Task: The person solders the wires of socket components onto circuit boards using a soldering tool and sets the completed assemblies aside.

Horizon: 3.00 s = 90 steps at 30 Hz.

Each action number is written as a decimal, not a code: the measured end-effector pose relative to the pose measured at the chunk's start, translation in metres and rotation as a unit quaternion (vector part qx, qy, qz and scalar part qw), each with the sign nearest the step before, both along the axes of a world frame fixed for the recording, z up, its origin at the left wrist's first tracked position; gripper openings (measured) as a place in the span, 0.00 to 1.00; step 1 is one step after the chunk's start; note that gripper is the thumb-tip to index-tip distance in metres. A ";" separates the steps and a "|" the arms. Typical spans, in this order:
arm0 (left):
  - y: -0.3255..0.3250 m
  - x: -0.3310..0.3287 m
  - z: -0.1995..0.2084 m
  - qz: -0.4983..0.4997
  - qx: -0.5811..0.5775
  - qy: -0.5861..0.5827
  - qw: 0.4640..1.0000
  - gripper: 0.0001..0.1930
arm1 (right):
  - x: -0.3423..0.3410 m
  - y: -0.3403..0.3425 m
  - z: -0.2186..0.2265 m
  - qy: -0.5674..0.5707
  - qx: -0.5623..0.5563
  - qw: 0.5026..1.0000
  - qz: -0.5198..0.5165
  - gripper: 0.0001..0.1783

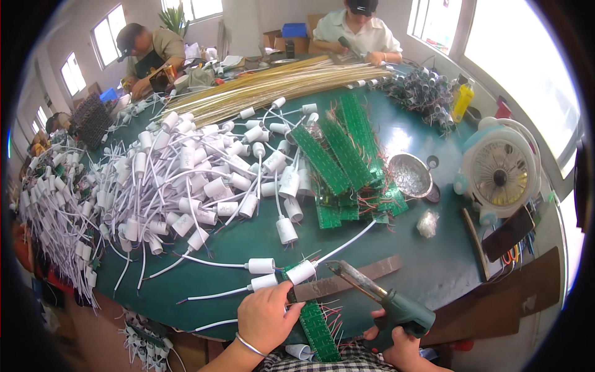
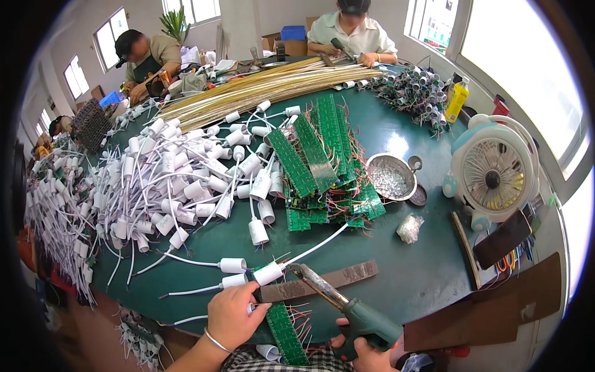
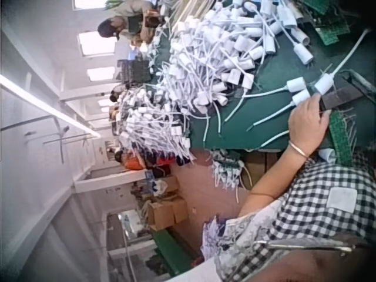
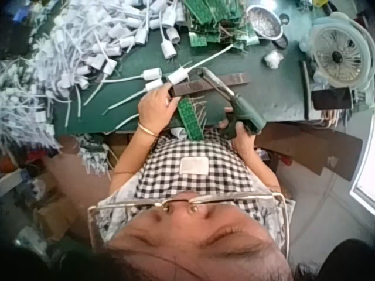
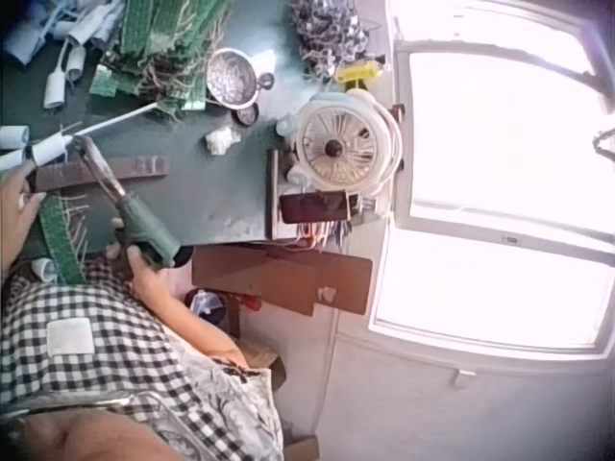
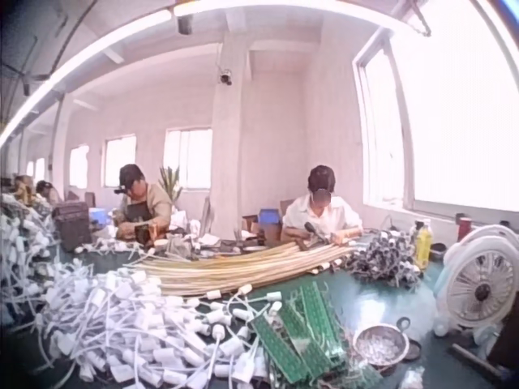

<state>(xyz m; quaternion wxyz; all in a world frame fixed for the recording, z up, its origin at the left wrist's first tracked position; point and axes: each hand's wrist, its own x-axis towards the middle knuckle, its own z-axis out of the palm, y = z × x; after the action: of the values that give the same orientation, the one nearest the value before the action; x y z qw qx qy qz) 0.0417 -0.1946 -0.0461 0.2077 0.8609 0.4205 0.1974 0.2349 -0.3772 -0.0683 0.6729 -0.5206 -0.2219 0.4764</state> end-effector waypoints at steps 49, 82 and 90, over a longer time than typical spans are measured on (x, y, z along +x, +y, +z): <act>0.038 -0.004 0.024 0.035 0.106 -0.155 0.982 0.12 | 0.001 0.035 0.003 0.107 0.173 0.972 -0.119 0.31; -0.001 -0.012 -0.016 -0.010 0.160 -0.057 0.985 0.09 | 0.007 -0.017 0.010 -0.189 -0.020 0.974 0.125 0.24; 0.001 -0.013 -0.019 -0.002 0.197 -0.025 0.980 0.08 | 0.007 -0.002 0.022 -0.424 0.008 0.897 0.129 0.23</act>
<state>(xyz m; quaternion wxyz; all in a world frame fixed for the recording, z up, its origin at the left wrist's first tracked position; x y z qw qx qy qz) 0.0292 -0.1935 -0.0648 0.0451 0.8806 0.3660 0.2976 0.2418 -0.3794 -0.0464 0.4518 -0.6344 -0.5552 0.2919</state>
